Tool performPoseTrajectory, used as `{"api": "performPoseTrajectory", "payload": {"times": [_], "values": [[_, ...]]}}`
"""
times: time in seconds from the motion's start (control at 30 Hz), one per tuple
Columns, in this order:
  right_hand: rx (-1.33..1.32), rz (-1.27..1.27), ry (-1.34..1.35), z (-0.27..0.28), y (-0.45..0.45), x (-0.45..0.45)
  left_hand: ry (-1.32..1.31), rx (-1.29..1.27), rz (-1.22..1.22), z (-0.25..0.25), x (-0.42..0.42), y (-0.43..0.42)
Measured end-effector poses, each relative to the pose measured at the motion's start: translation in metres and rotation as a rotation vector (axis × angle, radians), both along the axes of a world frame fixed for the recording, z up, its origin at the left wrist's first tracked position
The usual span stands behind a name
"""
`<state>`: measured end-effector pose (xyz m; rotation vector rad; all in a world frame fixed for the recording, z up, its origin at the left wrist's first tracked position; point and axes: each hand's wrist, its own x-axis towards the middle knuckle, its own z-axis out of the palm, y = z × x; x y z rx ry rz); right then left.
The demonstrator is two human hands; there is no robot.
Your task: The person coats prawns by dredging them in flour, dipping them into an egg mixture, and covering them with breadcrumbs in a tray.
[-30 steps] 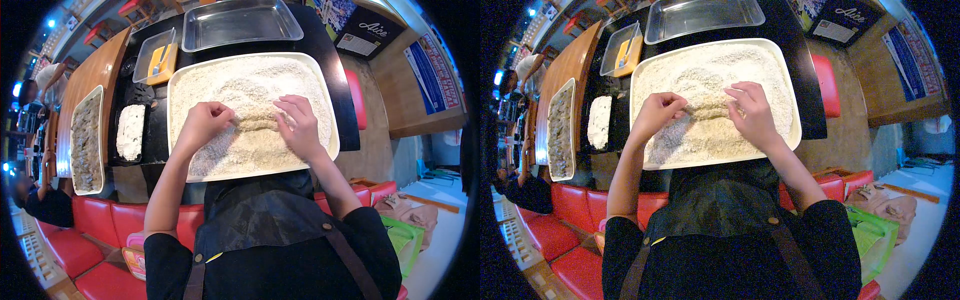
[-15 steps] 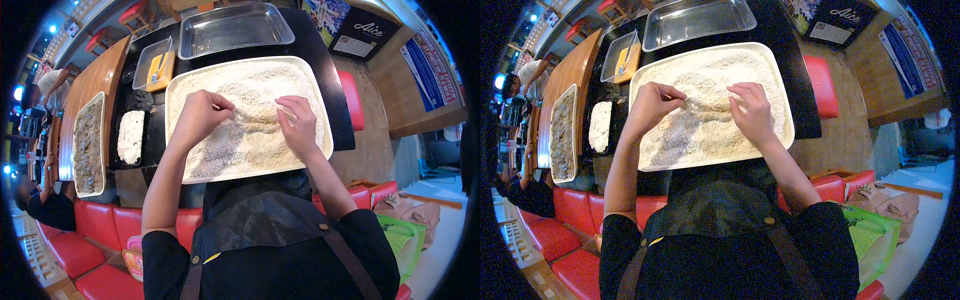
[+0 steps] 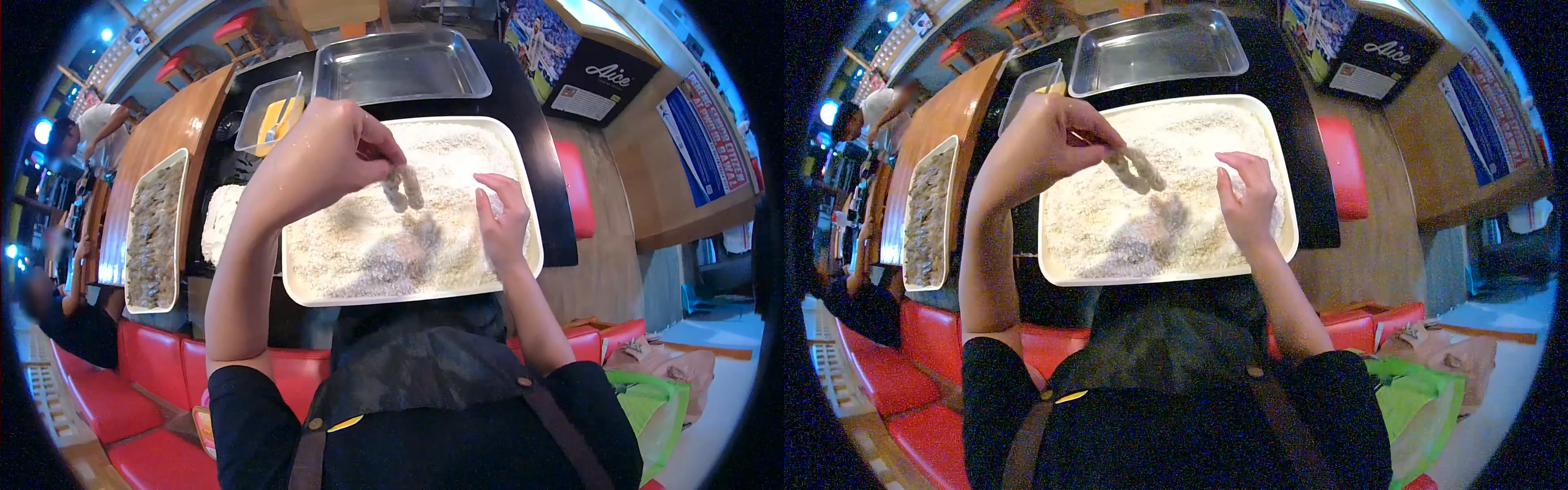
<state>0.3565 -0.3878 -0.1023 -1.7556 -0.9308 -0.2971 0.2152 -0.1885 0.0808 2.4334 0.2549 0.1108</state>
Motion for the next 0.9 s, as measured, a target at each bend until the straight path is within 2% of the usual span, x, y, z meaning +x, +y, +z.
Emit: {"api": "performPoseTrajectory", "payload": {"times": [0.17, 0.27, 0.37, 0.4, 0.47, 0.5, 0.6, 0.73, 0.9], "values": [[-0.025, -0.001, -0.023, 0.002, 0.000, 0.000, -0.012, 0.040, -0.068, 0.002, -0.010, 0.011], [-0.036, -0.010, -0.008, 0.003, -0.001, -0.001, 0.011, 0.062, -0.042, 0.022, -0.019, 0.025], [-0.024, -0.024, 0.019, 0.005, -0.001, -0.002, 0.053, 0.218, 0.073, 0.055, -0.028, 0.048], [-0.026, -0.031, 0.020, 0.006, 0.000, -0.002, 0.003, 0.166, 0.070, 0.055, -0.030, 0.065], [-0.033, -0.052, 0.026, 0.006, 0.000, -0.002, 0.017, 0.240, 0.184, 0.079, -0.033, 0.076], [-0.022, -0.050, 0.035, 0.008, 0.000, -0.002, 0.010, 0.332, 0.137, 0.083, -0.032, 0.096], [-0.012, -0.070, 0.047, 0.007, 0.001, 0.000, -0.050, 0.377, 0.222, 0.089, -0.030, 0.136], [-0.019, -0.065, 0.039, 0.007, 0.002, 0.001, -0.063, 0.452, 0.309, 0.071, -0.013, 0.211], [-0.045, -0.073, 0.043, 0.007, 0.002, 0.002, -0.060, 0.539, 0.341, 0.013, 0.004, 0.274]]}}
